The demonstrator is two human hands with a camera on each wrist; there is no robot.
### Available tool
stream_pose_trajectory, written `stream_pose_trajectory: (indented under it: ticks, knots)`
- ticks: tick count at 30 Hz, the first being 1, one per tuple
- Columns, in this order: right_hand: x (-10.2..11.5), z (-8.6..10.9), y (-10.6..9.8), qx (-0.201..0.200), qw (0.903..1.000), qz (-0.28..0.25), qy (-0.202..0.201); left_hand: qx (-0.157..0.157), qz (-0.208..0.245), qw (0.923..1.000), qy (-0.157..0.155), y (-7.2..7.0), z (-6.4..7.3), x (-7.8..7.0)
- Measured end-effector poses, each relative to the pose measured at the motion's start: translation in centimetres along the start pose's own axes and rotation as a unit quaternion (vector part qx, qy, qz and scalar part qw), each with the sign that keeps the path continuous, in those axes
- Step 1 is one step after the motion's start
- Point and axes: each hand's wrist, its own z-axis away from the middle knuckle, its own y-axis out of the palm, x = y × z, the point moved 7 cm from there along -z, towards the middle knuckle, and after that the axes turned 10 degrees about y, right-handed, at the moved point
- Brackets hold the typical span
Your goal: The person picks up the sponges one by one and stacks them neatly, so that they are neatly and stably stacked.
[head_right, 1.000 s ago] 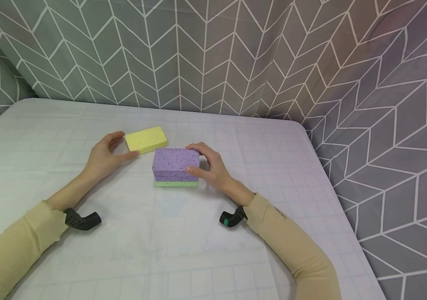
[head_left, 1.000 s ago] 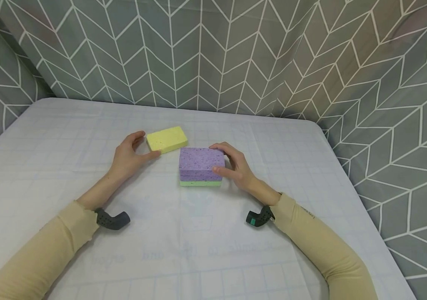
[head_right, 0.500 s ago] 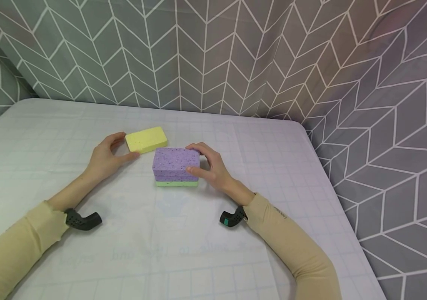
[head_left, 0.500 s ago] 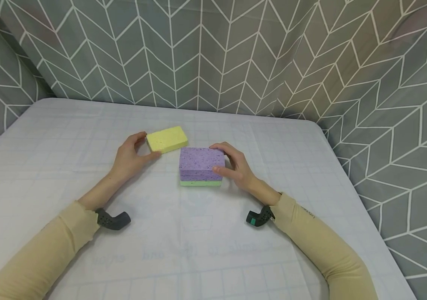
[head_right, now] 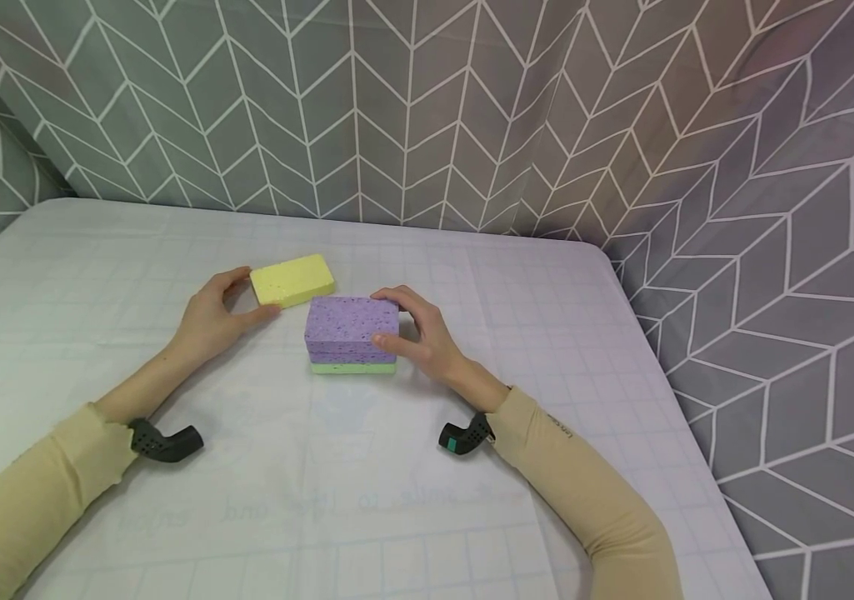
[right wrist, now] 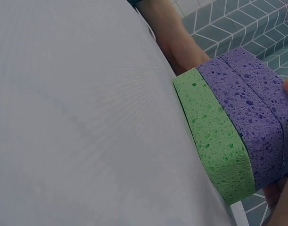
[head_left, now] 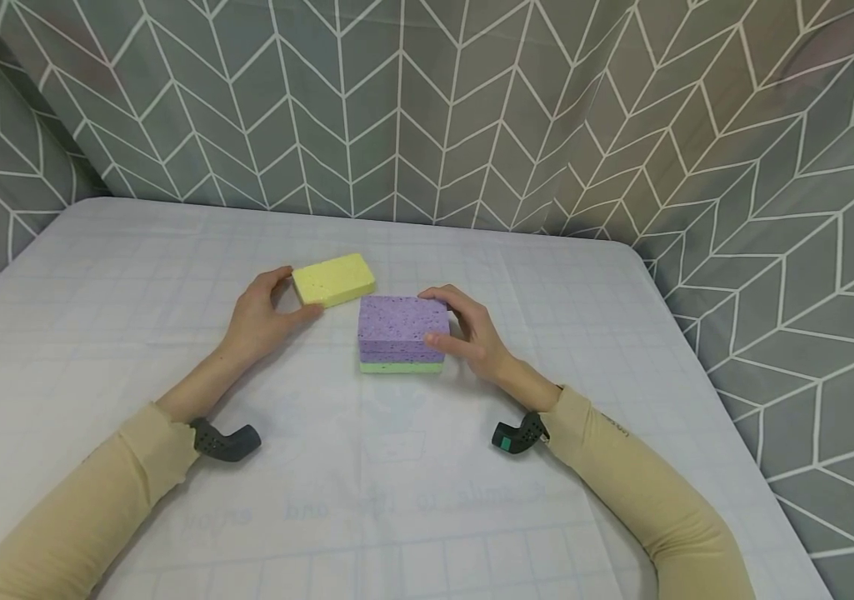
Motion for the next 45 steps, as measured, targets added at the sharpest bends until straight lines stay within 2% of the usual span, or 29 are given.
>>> stream_pose_trajectory:
  ticks: [10,21,45]
  knots:
    - [0.05,0.04,0.04,0.000,1.0000,-0.006,0.001,0.000,-0.010,1.0000,0.001,0.09,-0.02,0.02]
    - [0.03,0.05,-0.02,0.000,1.0000,-0.006,0.001,-0.002,0.003,0.9999,-0.011,0.00,0.23,0.03]
    - [0.01,0.01,0.02,-0.001,0.9999,-0.010,0.000,-0.023,0.024,0.9994,-0.011,-0.14,0.34,-0.03]
